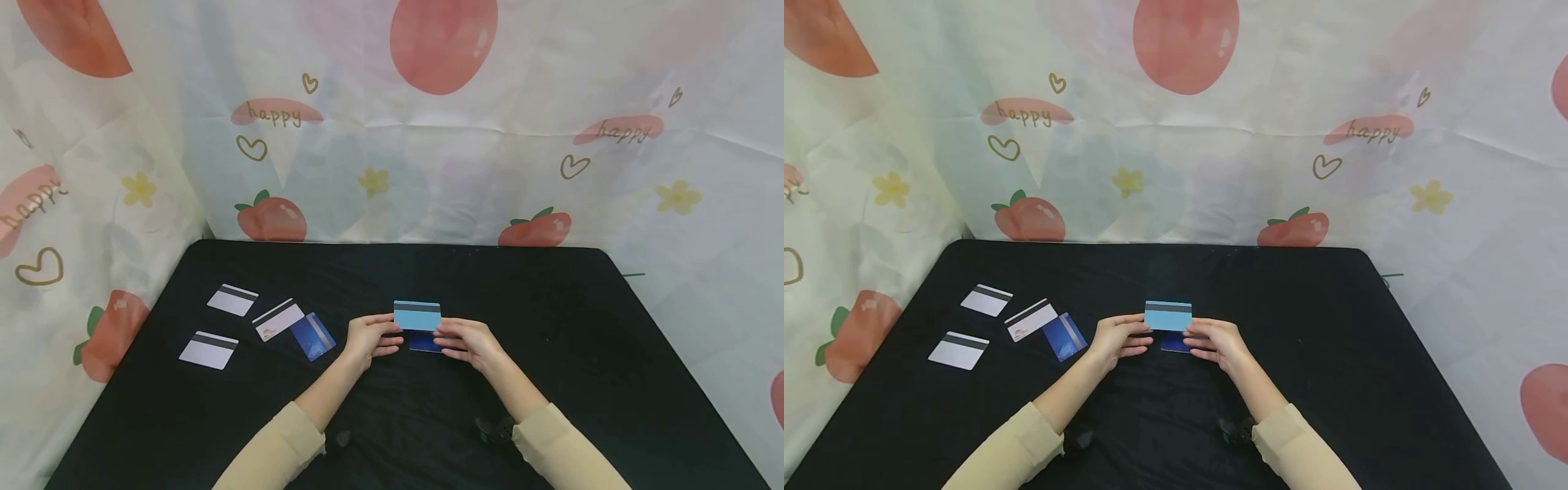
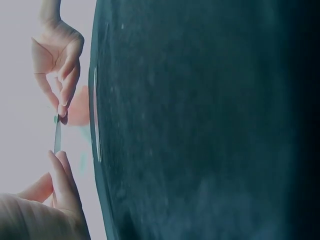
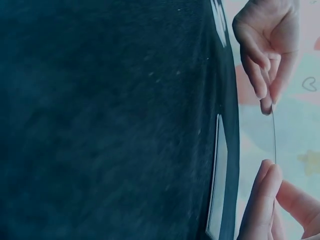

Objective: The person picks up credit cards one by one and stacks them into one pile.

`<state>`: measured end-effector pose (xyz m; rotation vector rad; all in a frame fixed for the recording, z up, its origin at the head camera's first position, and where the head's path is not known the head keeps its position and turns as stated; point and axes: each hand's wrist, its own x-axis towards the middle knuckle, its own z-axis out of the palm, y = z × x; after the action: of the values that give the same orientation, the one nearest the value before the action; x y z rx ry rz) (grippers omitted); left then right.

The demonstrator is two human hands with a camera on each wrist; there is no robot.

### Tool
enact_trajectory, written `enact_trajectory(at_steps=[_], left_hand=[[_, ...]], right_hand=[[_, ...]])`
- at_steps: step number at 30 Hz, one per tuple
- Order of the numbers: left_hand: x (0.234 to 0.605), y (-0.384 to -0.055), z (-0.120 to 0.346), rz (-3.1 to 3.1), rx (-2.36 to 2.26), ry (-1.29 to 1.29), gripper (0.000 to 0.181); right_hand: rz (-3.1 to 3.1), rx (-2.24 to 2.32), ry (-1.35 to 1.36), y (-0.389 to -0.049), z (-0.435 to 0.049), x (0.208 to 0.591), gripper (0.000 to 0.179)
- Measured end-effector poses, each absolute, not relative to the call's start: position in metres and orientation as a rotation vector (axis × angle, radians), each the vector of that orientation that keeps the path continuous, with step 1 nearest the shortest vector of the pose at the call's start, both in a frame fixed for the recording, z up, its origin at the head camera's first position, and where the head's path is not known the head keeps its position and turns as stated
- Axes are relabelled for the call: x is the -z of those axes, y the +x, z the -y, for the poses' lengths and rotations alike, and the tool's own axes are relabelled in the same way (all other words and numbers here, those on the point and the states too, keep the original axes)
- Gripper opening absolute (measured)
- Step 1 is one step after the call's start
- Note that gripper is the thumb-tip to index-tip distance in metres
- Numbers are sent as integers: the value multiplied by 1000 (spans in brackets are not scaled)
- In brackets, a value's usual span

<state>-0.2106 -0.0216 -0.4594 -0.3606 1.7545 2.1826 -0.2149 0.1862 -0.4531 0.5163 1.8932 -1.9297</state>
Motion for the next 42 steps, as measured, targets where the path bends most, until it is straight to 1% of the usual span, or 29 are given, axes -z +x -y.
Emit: enact_trajectory(at_steps=[9, 19, 36, 42], left_hand=[[463, -206, 7, -1709, -2160, -389, 34], [468, -205, -6, -1721, -2102, -456, 31], [472, -203, -15, -1788, -2068, -485, 27], [474, -200, -14, -1797, -2061, -466, 33]], right_hand=[[-1909, 1925, 528, -207, -201, 453, 45], [-1907, 1933, 526, -203, -211, 458, 36], [-1965, 1878, 518, -197, -214, 461, 39], [-1976, 1863, 514, -195, -215, 461, 36]])
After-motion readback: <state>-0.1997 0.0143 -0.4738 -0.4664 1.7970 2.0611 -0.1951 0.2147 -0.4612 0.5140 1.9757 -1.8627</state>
